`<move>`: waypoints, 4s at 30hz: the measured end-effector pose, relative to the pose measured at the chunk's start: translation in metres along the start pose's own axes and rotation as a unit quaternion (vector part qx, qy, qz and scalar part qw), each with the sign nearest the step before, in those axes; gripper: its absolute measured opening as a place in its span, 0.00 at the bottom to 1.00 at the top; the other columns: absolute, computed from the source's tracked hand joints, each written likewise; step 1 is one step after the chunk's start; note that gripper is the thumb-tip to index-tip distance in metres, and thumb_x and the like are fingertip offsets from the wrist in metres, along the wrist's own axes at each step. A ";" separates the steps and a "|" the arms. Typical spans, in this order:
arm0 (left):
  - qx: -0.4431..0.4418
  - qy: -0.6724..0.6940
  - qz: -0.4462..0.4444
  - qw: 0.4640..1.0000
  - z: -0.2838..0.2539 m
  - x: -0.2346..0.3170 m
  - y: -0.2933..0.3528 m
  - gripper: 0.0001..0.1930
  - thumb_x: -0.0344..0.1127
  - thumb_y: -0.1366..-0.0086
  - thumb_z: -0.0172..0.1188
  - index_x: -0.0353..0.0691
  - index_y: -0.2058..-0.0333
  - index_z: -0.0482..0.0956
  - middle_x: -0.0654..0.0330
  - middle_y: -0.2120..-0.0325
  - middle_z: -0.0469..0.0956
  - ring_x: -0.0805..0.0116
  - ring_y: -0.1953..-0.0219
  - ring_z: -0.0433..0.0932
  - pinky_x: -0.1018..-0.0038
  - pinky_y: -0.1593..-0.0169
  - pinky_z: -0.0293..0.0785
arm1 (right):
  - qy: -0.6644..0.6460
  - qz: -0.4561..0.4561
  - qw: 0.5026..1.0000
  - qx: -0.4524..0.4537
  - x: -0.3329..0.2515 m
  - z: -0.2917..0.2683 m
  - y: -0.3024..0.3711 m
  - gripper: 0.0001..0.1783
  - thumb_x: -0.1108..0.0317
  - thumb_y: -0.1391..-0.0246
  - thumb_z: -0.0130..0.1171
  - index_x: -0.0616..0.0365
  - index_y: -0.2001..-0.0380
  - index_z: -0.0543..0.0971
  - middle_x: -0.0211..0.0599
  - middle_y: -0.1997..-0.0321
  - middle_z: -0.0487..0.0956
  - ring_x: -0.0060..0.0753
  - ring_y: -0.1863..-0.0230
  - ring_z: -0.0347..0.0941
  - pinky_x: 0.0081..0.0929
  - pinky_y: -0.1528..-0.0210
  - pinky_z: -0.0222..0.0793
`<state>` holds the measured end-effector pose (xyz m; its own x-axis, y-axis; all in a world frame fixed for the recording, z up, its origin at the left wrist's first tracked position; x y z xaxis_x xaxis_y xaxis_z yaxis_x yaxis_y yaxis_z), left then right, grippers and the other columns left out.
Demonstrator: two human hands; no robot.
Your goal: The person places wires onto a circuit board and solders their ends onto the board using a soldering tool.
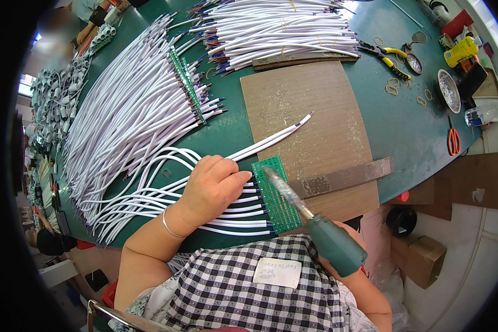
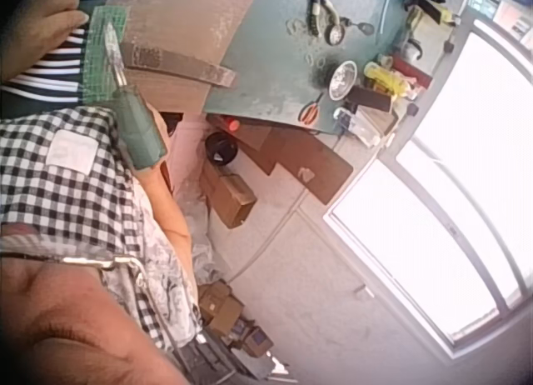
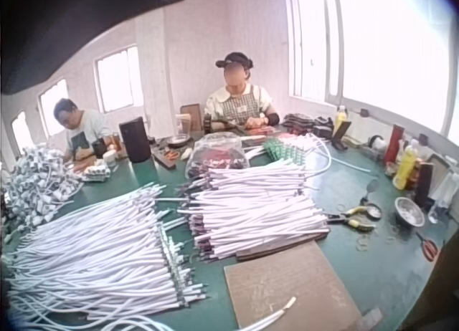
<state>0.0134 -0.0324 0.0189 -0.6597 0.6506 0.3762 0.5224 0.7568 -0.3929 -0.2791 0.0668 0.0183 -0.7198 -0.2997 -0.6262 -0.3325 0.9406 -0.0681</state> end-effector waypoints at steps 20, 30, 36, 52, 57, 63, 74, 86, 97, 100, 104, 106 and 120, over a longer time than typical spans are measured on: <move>-0.024 -0.003 0.025 0.999 -0.017 -0.001 -0.069 0.11 0.31 0.51 0.66 0.42 0.65 0.79 0.60 0.69 0.75 0.58 0.64 0.73 0.66 0.60 0.69 | -0.422 0.219 0.841 0.259 -0.005 0.004 0.013 0.24 0.62 0.49 0.56 0.65 0.51 0.71 0.35 0.74 0.74 0.24 0.72 0.69 0.20 0.67 0.65; -0.097 0.274 -0.210 0.934 0.028 -0.036 -0.099 0.08 0.29 0.42 0.61 0.38 0.62 0.76 0.64 0.74 0.73 0.76 0.73 0.72 0.79 0.68 0.69 | -0.452 0.221 0.813 0.292 0.002 0.009 0.023 0.25 0.60 0.50 0.59 0.64 0.52 0.71 0.34 0.74 0.75 0.25 0.72 0.70 0.21 0.67 0.66; -0.102 0.213 -0.133 0.962 -0.026 -0.031 -0.085 0.17 0.26 0.43 0.61 0.43 0.53 0.76 0.66 0.78 0.67 0.74 0.77 0.67 0.76 0.72 0.65 | -0.444 0.197 0.835 0.258 0.006 0.006 0.016 0.26 0.57 0.49 0.59 0.64 0.52 0.71 0.34 0.75 0.74 0.25 0.73 0.69 0.21 0.68 0.65; -0.141 0.138 -0.189 0.962 -0.021 -0.005 -0.012 0.10 0.30 0.43 0.59 0.41 0.61 0.75 0.57 0.65 0.78 0.57 0.66 0.78 0.65 0.64 0.72 | -0.332 0.140 0.931 0.055 0.009 0.003 0.011 0.26 0.55 0.43 0.55 0.62 0.47 0.70 0.33 0.73 0.75 0.24 0.72 0.70 0.22 0.66 0.65; -0.093 -0.001 -0.054 0.994 -0.015 -0.008 -0.010 0.06 0.30 0.47 0.62 0.44 0.69 0.77 0.65 0.75 0.74 0.66 0.74 0.73 0.69 0.69 0.62 | -0.266 0.195 0.944 0.025 0.001 0.001 0.006 0.12 0.71 0.55 0.59 0.62 0.65 0.77 0.36 0.73 0.80 0.29 0.71 0.76 0.25 0.64 0.72; -0.051 -0.044 -0.018 0.998 -0.011 -0.009 -0.010 0.06 0.30 0.50 0.60 0.45 0.71 0.78 0.68 0.78 0.71 0.70 0.75 0.72 0.70 0.67 0.61 | -0.144 0.125 0.982 0.015 -0.001 -0.001 -0.001 0.13 0.69 0.58 0.63 0.61 0.66 0.78 0.37 0.68 0.80 0.34 0.68 0.78 0.26 0.64 0.72; -0.024 -0.047 -0.003 0.999 -0.006 -0.007 -0.011 0.05 0.29 0.51 0.62 0.45 0.74 0.78 0.68 0.79 0.71 0.70 0.77 0.70 0.71 0.69 0.60 | -0.050 0.022 0.998 0.042 -0.015 0.000 -0.016 0.15 0.73 0.59 0.64 0.60 0.63 0.79 0.38 0.63 0.79 0.37 0.62 0.77 0.27 0.58 0.72; -0.026 -0.041 -0.002 0.999 -0.006 -0.010 -0.010 0.06 0.29 0.52 0.63 0.45 0.73 0.79 0.68 0.79 0.71 0.70 0.77 0.70 0.71 0.70 0.60 | -0.109 0.020 0.994 0.014 -0.017 0.000 -0.024 0.27 0.76 0.63 0.66 0.65 0.55 0.72 0.39 0.61 0.79 0.33 0.61 0.77 0.24 0.55 0.71; -0.035 -0.043 -0.005 0.998 -0.004 -0.009 -0.010 0.07 0.28 0.53 0.63 0.44 0.72 0.79 0.67 0.79 0.70 0.70 0.76 0.70 0.71 0.70 0.60 | -0.029 -0.028 0.999 0.004 -0.013 0.001 -0.024 0.28 0.73 0.65 0.68 0.64 0.56 0.72 0.41 0.62 0.79 0.38 0.63 0.78 0.27 0.58 0.73; -0.036 -0.046 -0.004 0.998 -0.004 -0.009 -0.010 0.08 0.28 0.54 0.63 0.44 0.71 0.79 0.67 0.79 0.70 0.69 0.76 0.70 0.71 0.70 0.60 | -0.030 -0.020 0.999 0.010 -0.012 0.002 -0.023 0.29 0.73 0.65 0.68 0.64 0.55 0.72 0.40 0.61 0.79 0.38 0.63 0.78 0.27 0.57 0.73; -0.030 -0.041 -0.004 0.999 -0.004 -0.010 -0.010 0.09 0.27 0.55 0.63 0.44 0.71 0.79 0.67 0.79 0.70 0.69 0.76 0.70 0.71 0.70 0.61 | -0.074 -0.006 0.997 0.016 -0.012 0.003 -0.022 0.30 0.73 0.65 0.68 0.64 0.54 0.71 0.40 0.61 0.79 0.37 0.62 0.78 0.27 0.57 0.73; -0.028 -0.040 -0.004 0.999 -0.003 -0.010 -0.010 0.09 0.27 0.55 0.63 0.44 0.71 0.79 0.67 0.79 0.70 0.69 0.76 0.71 0.71 0.70 0.61 | -0.051 -0.006 0.999 0.002 -0.012 0.003 -0.022 0.30 0.73 0.65 0.68 0.64 0.54 0.71 0.40 0.60 0.79 0.37 0.61 0.78 0.27 0.56 0.73; -0.044 -0.043 -0.006 0.998 -0.003 -0.010 -0.010 0.09 0.27 0.55 0.63 0.44 0.71 0.79 0.67 0.79 0.70 0.69 0.76 0.71 0.71 0.70 0.61 | -0.066 -0.008 0.998 0.016 -0.012 0.000 -0.017 0.27 0.73 0.59 0.67 0.64 0.53 0.71 0.39 0.61 0.80 0.35 0.61 0.78 0.26 0.56 0.73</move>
<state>0.0167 -0.0462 0.0212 -0.7076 0.6371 0.3055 0.5574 0.7691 -0.3127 -0.2649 0.0548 0.0274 -0.6275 -0.2935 -0.7212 -0.3227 0.9410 -0.1021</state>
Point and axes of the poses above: each hand's wrist, its own y-axis away from the middle knuckle, its own z-axis out of the palm, x = y × z, the point moved 1 cm from there along -y, towards the middle knuckle
